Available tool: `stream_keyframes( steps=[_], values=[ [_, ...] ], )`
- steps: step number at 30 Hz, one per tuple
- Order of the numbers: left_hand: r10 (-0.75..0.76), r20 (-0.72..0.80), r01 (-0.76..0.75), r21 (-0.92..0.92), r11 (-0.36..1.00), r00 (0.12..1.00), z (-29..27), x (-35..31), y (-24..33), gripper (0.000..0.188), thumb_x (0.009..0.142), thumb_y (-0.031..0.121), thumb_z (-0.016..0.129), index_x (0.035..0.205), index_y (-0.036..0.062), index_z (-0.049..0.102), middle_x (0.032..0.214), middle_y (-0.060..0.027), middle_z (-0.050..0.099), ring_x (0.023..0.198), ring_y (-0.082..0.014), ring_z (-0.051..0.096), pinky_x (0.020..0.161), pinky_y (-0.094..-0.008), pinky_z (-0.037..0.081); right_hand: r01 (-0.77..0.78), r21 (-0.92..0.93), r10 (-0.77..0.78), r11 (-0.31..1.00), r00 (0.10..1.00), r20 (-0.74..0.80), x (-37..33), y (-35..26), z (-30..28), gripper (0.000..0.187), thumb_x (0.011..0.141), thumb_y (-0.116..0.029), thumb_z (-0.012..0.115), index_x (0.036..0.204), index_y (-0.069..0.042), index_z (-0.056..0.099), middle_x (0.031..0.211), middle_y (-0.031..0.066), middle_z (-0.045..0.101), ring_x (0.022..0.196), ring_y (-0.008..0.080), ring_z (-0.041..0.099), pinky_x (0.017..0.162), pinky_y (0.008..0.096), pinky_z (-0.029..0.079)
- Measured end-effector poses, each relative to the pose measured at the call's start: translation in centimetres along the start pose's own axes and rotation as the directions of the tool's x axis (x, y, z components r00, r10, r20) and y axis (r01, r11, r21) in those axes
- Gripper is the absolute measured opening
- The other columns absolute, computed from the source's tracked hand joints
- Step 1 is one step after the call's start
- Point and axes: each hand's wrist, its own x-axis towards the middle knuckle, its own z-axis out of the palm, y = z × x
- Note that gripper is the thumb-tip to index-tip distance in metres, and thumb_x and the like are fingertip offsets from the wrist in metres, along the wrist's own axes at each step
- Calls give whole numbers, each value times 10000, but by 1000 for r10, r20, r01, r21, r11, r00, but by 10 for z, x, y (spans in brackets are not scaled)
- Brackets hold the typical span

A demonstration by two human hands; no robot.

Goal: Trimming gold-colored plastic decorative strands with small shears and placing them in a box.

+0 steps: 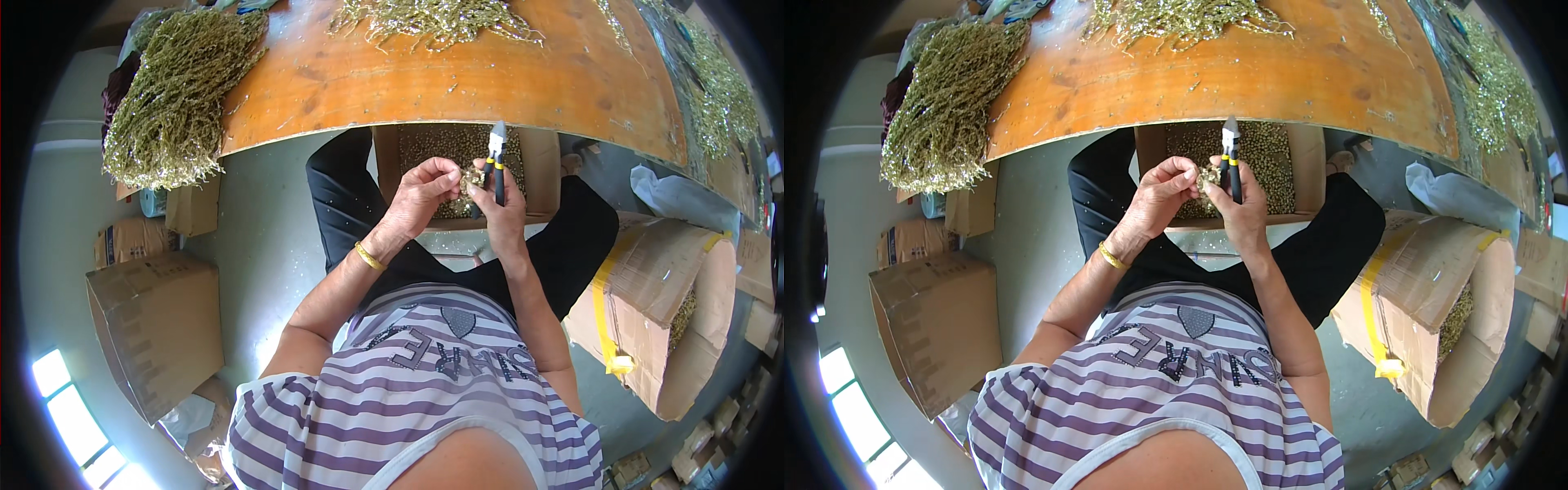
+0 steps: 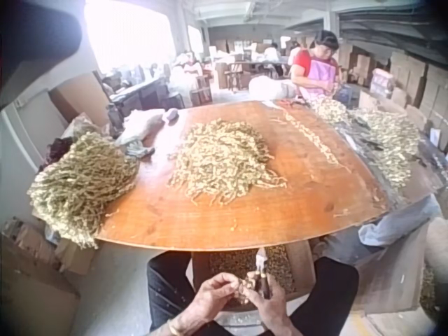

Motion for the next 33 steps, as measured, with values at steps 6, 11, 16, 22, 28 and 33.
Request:
stream_keyframes(
  steps=[6,11,16,22,28,33],
  values=[
    [174,-92,-140,293,946,981,-6,4,-3,41,839,82,545,853,44,551,765,-2,553,674,-74,511,672,-214,431,58,30,-55,998,995,-80,0,0,-2,325,782,5,555,1102,-13,502,934,3,510,831,62,483,735,204,406],
    [255,-144,-174,422,890,956,-24,9,-1,139,825,68,557,952,14,544,853,-35,574,783,-92,537,735,-227,436,31,65,-26,997,997,-73,3,-10,-10,337,774,22,544,1107,-4,504,940,4,495,841,66,482,744,213,416],
    [130,185,-221,659,719,974,-1,7,19,419,855,66,496,1252,25,369,1183,-74,488,1088,-147,443,918,-293,372,2,155,-4,988,1000,15,5,-13,-11,316,773,-45,592,1080,-17,524,876,-13,504,773,57,495,720,202,436],
    [-83,252,-53,493,869,964,7,10,32,298,808,10,563,1101,-4,511,1007,-38,572,943,-96,531,825,-227,428,30,-79,-24,996,997,74,8,-2,-16,331,772,5,574,1098,-31,526,900,-14,531,816,59,502,725,201,420],
    [-157,117,96,411,906,981,0,10,16,161,789,14,583,946,0,550,876,-31,580,797,-85,538,723,-217,445,83,-286,-79,955,997,24,5,-2,-17,324,773,-51,609,1089,-51,539,844,-41,506,753,35,462,690,176,397],
    [-166,41,152,235,960,985,-1,7,13,127,781,9,582,904,9,549,830,-25,573,726,-89,529,681,-214,440,28,-203,-34,979,999,-27,2,-12,-12,331,765,-87,632,1081,-48,539,829,-38,508,720,37,463,668,177,402]
  ],
)
